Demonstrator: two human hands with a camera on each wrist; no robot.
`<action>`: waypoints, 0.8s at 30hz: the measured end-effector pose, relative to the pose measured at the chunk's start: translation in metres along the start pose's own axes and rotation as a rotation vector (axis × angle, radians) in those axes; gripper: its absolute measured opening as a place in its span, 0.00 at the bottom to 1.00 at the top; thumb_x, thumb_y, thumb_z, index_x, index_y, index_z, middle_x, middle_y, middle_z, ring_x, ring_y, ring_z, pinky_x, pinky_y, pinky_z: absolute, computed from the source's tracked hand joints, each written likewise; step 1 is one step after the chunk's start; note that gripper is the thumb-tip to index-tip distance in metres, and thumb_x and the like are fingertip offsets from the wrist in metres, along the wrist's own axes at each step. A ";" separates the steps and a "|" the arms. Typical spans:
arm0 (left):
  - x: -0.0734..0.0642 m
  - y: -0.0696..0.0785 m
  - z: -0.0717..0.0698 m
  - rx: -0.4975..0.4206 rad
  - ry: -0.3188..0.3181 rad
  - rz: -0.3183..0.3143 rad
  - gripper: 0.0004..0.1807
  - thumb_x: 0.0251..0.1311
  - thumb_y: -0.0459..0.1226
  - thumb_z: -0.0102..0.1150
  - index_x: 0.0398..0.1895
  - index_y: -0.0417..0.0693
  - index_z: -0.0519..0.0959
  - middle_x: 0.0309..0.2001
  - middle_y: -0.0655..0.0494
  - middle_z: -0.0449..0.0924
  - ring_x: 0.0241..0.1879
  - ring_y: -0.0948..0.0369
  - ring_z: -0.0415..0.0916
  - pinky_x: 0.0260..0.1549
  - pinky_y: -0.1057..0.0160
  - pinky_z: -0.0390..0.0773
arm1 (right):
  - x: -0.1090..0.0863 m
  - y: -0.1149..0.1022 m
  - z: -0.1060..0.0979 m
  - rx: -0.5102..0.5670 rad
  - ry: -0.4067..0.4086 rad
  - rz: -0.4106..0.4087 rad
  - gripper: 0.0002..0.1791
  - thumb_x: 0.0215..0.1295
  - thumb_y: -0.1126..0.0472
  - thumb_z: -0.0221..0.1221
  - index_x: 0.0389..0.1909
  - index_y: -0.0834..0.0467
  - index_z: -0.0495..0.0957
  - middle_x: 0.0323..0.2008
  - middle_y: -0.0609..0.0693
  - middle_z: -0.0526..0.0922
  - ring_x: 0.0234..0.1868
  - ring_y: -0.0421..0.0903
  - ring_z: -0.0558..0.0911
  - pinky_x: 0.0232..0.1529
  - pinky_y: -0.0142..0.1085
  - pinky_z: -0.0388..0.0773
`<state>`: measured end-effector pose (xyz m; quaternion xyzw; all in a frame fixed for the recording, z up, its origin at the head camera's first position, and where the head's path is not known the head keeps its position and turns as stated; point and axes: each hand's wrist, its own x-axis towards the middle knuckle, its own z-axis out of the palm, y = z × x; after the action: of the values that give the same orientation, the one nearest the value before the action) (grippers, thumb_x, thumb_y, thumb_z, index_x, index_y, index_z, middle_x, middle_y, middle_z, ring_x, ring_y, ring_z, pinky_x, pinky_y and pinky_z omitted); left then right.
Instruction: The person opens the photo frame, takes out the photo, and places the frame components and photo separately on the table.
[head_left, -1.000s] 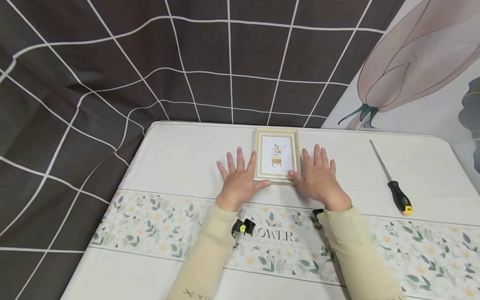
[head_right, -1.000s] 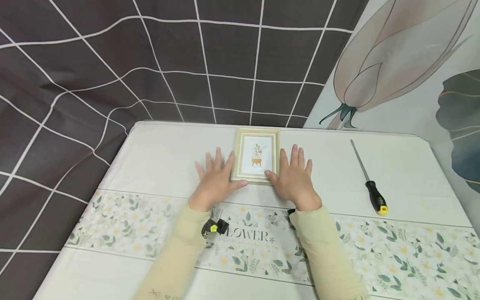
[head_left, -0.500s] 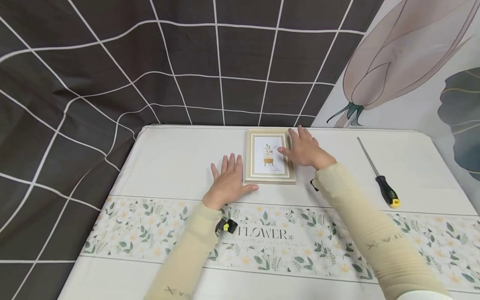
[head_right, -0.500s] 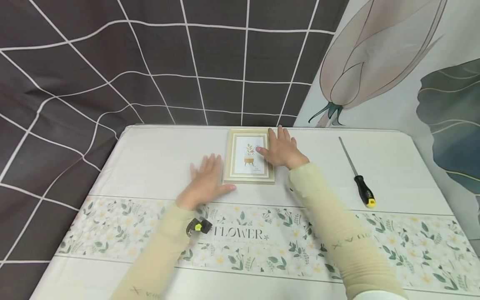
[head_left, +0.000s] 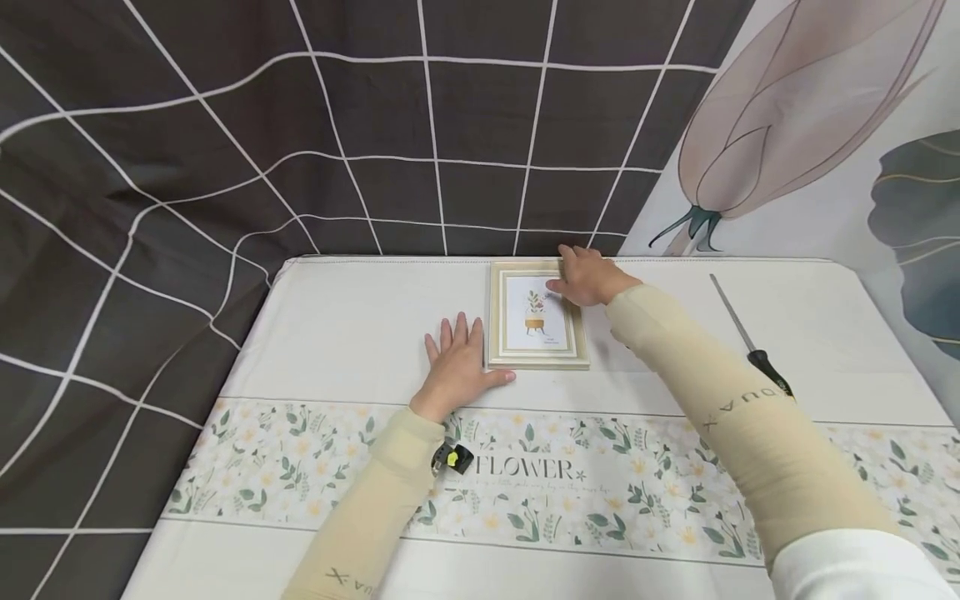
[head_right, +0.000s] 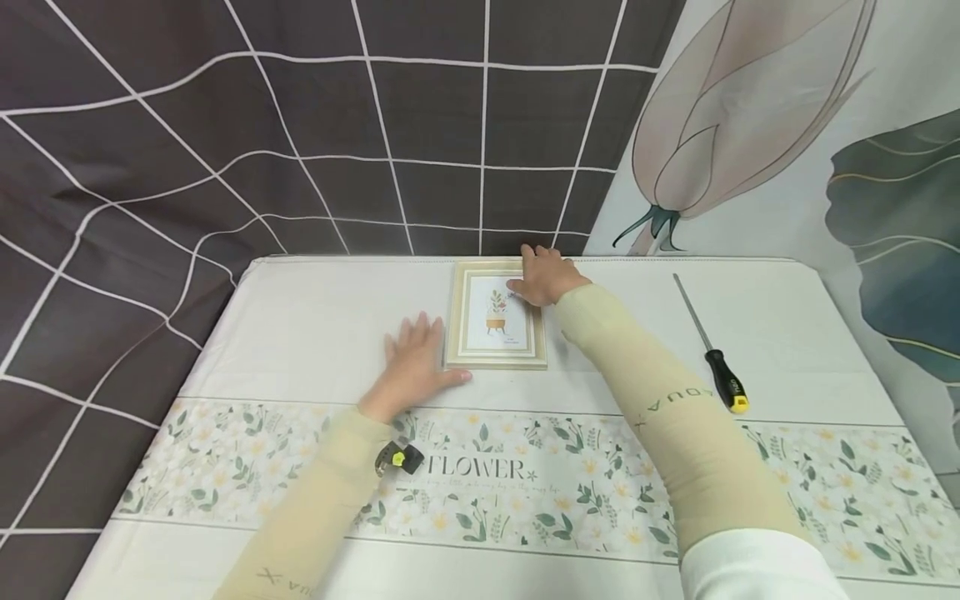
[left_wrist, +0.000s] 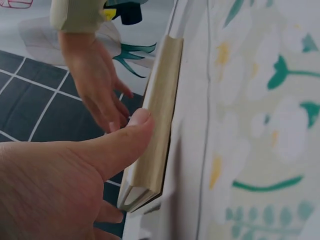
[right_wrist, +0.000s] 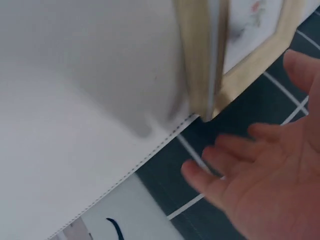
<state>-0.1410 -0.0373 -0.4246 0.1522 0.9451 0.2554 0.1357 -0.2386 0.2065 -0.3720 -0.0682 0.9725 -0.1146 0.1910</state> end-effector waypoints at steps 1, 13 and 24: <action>0.000 0.000 0.002 0.001 0.006 0.003 0.56 0.58 0.58 0.67 0.78 0.35 0.53 0.78 0.32 0.38 0.77 0.35 0.28 0.69 0.32 0.25 | 0.002 0.000 0.000 0.007 -0.007 0.000 0.44 0.76 0.46 0.48 0.77 0.70 0.43 0.75 0.73 0.51 0.76 0.70 0.51 0.74 0.58 0.52; 0.001 0.005 0.007 0.108 0.106 0.024 0.41 0.60 0.53 0.67 0.69 0.36 0.70 0.74 0.30 0.55 0.77 0.38 0.43 0.72 0.33 0.41 | 0.015 -0.004 -0.002 0.040 -0.023 0.013 0.43 0.75 0.46 0.50 0.77 0.70 0.47 0.72 0.74 0.58 0.74 0.70 0.55 0.74 0.55 0.53; 0.001 0.002 0.013 0.109 0.146 0.029 0.40 0.59 0.53 0.68 0.67 0.35 0.72 0.73 0.32 0.59 0.77 0.40 0.46 0.71 0.33 0.44 | 0.023 -0.004 0.011 0.092 0.036 0.062 0.43 0.73 0.47 0.51 0.77 0.69 0.48 0.72 0.73 0.58 0.73 0.71 0.56 0.74 0.55 0.55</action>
<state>-0.1371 -0.0299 -0.4341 0.1539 0.9626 0.2160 0.0543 -0.2547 0.1969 -0.3891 -0.0272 0.9711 -0.1542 0.1800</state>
